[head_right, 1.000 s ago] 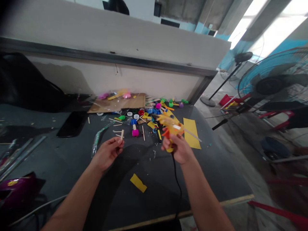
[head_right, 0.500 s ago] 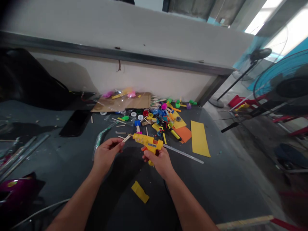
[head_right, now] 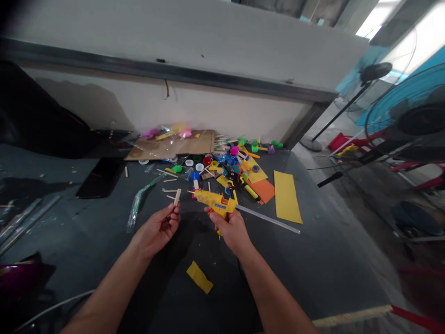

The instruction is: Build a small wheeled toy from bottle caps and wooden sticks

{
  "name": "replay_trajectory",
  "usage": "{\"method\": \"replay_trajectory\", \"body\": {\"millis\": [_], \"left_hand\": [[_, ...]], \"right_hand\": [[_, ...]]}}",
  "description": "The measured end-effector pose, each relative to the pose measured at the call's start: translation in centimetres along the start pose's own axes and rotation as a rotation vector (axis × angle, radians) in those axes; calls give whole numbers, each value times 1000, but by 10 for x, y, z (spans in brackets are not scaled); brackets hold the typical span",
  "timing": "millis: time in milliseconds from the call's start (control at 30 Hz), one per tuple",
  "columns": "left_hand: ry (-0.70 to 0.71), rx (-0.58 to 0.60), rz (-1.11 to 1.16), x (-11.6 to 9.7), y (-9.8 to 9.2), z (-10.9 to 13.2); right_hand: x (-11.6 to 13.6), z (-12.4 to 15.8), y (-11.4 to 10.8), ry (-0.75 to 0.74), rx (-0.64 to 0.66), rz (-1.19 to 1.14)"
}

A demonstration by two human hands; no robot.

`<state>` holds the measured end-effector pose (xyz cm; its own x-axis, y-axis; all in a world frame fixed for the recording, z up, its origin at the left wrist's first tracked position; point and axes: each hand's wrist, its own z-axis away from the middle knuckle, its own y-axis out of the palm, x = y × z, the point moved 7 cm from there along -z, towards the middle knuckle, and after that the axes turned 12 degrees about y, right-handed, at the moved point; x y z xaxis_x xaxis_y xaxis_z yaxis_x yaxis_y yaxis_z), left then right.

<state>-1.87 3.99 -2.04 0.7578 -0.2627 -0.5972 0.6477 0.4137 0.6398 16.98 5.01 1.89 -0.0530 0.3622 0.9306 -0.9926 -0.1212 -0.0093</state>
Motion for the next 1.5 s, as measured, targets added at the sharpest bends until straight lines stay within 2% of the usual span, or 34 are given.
{"method": "replay_trajectory", "body": {"millis": [200, 400, 967, 1500], "left_hand": [[-86, 11, 93, 6, 4, 2], [-84, 16, 63, 10, 2, 0], [-102, 32, 69, 10, 5, 2], [-129, 29, 66, 11, 6, 3]], "right_hand": [[4, 6, 7, -80, -33, 133], [5, 8, 11, -92, -17, 134], [-1, 5, 5, -169, -100, 309], [7, 8, 6, -217, -131, 434]]}}
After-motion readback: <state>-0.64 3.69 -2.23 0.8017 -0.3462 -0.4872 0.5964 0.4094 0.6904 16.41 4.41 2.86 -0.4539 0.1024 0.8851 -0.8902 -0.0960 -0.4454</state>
